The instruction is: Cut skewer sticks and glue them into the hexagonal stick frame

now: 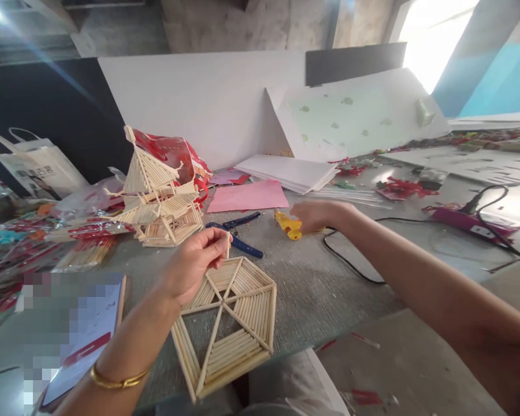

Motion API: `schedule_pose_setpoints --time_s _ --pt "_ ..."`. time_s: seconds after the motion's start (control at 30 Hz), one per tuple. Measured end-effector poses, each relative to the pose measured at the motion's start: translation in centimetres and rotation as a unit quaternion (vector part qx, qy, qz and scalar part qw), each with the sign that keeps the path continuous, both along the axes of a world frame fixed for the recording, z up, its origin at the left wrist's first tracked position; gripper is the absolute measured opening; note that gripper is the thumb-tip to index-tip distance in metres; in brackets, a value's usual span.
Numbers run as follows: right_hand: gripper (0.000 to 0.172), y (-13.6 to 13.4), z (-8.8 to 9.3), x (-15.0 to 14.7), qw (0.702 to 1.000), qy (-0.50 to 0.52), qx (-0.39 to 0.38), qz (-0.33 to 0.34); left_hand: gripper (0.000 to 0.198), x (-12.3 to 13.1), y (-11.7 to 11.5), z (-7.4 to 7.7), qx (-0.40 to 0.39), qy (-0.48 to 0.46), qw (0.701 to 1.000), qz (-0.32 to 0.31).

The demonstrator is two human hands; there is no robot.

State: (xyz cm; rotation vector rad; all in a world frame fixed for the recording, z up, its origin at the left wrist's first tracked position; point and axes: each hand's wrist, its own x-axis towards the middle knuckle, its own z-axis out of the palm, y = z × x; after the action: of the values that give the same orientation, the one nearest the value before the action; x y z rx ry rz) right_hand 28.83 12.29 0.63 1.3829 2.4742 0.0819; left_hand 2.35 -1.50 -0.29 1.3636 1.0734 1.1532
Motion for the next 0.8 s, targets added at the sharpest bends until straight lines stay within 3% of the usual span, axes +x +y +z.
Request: schedule_pose_setpoints --time_s 0.13,0.27,0.33,0.5,0.63,0.8 --pt "0.021 0.0 -2.8 0.6 0.997 0.031 0.045 0.049 0.018 -0.2 1.4 -1.0 -0.012 -0.001 0.999 0.043" --pt "0.022 0.7 -3.2 1.5 0.987 0.069 0.134 0.052 0.018 -1.0 1.9 -2.4 -0.007 -0.020 0.995 0.096" --pt "0.026 0.6 -2.6 1.5 0.966 0.137 0.199 0.086 0.020 -1.3 2.0 -2.9 0.012 -0.023 0.994 0.107" --pt "0.034 -2.1 -0.9 -0.5 0.879 0.305 0.307 0.201 0.017 -1.5 2.2 -3.0 0.100 0.026 0.986 0.133" --pt "0.023 -4.9 -1.0 -2.7 0.833 0.340 0.315 0.303 0.016 -1.7 2.5 -3.4 0.170 0.088 0.970 0.152" --pt "0.021 -7.0 -2.0 -4.5 0.829 0.325 0.259 0.373 0.018 -1.5 2.5 -4.0 0.197 0.129 0.959 0.160"
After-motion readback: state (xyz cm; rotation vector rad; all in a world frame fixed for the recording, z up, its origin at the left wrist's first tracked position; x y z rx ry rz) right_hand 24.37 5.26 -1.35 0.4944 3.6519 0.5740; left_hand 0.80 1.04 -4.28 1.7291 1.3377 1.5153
